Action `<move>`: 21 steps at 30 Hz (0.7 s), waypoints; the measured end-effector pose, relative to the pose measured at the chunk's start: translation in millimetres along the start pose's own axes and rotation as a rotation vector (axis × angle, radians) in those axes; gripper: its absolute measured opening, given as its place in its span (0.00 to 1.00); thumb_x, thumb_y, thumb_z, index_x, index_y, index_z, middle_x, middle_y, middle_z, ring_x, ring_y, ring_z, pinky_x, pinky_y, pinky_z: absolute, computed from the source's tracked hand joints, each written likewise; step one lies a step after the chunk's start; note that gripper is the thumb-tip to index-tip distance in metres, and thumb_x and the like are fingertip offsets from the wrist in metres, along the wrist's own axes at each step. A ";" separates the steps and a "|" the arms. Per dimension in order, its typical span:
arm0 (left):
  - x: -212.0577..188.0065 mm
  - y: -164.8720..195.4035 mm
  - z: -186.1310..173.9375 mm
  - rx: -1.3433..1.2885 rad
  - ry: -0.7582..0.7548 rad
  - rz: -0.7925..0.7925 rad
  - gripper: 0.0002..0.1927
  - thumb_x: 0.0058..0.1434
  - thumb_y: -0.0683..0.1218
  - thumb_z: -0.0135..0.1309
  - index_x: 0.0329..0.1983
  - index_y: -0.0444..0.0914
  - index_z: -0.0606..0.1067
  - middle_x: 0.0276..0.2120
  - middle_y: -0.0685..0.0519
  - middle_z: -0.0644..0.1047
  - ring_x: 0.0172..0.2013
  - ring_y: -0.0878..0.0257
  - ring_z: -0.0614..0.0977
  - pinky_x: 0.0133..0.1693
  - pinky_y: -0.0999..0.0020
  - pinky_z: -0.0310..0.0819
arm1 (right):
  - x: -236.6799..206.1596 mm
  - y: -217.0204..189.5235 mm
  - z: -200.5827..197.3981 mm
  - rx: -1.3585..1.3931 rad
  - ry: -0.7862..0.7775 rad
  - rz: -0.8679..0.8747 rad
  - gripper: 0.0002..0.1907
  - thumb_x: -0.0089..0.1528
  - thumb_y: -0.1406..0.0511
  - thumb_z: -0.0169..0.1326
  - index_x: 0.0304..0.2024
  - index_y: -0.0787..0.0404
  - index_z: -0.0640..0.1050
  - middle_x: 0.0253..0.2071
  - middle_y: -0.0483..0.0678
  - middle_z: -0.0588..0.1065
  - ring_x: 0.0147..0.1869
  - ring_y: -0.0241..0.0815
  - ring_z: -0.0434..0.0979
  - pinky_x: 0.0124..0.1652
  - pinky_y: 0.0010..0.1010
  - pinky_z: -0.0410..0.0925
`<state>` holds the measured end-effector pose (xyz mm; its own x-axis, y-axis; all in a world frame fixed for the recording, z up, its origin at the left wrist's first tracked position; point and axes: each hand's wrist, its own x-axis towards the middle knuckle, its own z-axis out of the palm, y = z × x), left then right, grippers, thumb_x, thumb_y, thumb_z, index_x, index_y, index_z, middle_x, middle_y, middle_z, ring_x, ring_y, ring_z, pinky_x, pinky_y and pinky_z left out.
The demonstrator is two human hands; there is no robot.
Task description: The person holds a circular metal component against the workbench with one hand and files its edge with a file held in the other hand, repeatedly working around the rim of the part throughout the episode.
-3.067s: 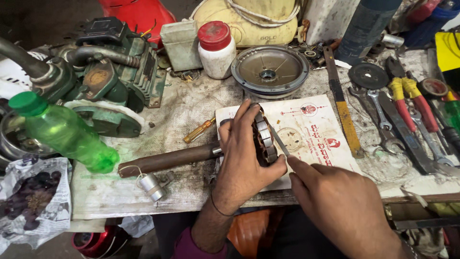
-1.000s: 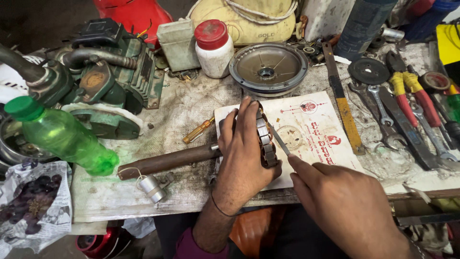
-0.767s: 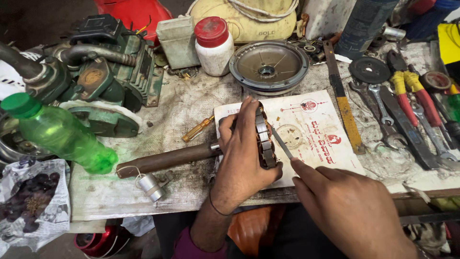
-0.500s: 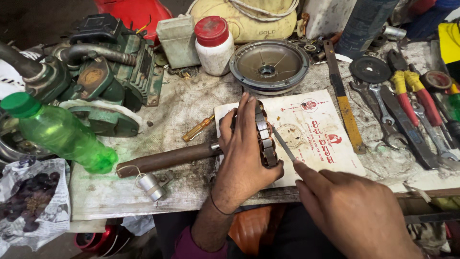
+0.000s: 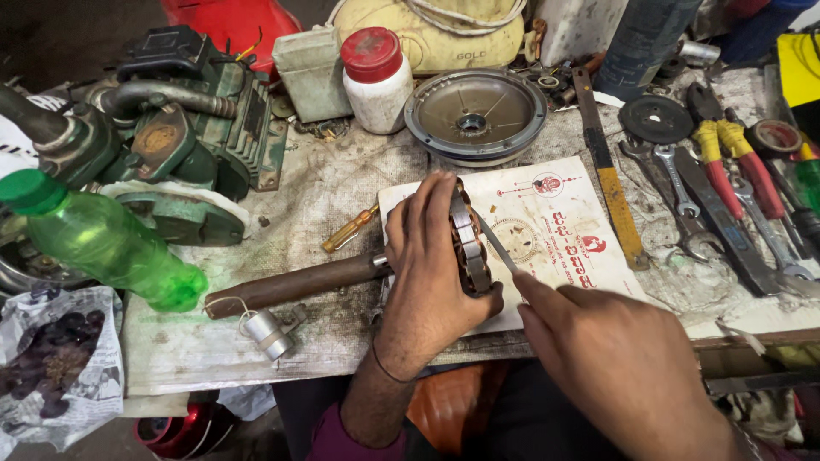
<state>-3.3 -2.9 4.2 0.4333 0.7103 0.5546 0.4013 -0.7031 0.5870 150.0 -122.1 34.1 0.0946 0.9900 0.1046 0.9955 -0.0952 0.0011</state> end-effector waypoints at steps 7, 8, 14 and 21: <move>-0.5 0.9 1.7 0.028 -0.030 -0.040 0.63 0.33 0.46 0.75 0.72 0.37 0.53 0.71 0.40 0.56 0.69 0.35 0.56 0.68 0.37 0.49 | -2.0 -1.0 2.8 0.052 0.028 -0.026 0.22 0.61 0.53 0.55 0.57 0.46 0.81 0.26 0.45 0.80 0.28 0.49 0.81 0.30 0.42 0.72; -0.2 1.0 1.9 0.028 -0.024 -0.035 0.63 0.34 0.46 0.75 0.72 0.37 0.53 0.71 0.40 0.56 0.69 0.35 0.56 0.68 0.37 0.49 | -1.1 -0.8 4.0 0.054 0.034 -0.028 0.22 0.61 0.53 0.55 0.57 0.46 0.81 0.26 0.45 0.80 0.28 0.49 0.81 0.30 0.42 0.72; 0.7 1.6 2.1 0.040 -0.028 -0.050 0.63 0.34 0.48 0.75 0.73 0.37 0.53 0.71 0.40 0.56 0.69 0.36 0.56 0.68 0.37 0.49 | -0.6 -2.0 0.9 0.027 -0.011 -0.016 0.21 0.61 0.53 0.56 0.56 0.44 0.80 0.27 0.44 0.80 0.28 0.48 0.82 0.30 0.41 0.72; -0.2 1.3 1.0 0.048 -0.049 -0.057 0.65 0.33 0.47 0.75 0.73 0.36 0.52 0.71 0.40 0.55 0.69 0.35 0.56 0.67 0.37 0.48 | -4.1 -4.7 -3.6 0.028 0.138 -0.103 0.21 0.59 0.52 0.57 0.53 0.47 0.81 0.29 0.46 0.81 0.27 0.49 0.81 0.29 0.41 0.72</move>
<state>-2.0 -3.9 4.2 0.4472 0.7479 0.4906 0.4640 -0.6628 0.5877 144.9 -126.1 37.3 -0.0080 0.9705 0.2410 0.9999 0.0104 -0.0085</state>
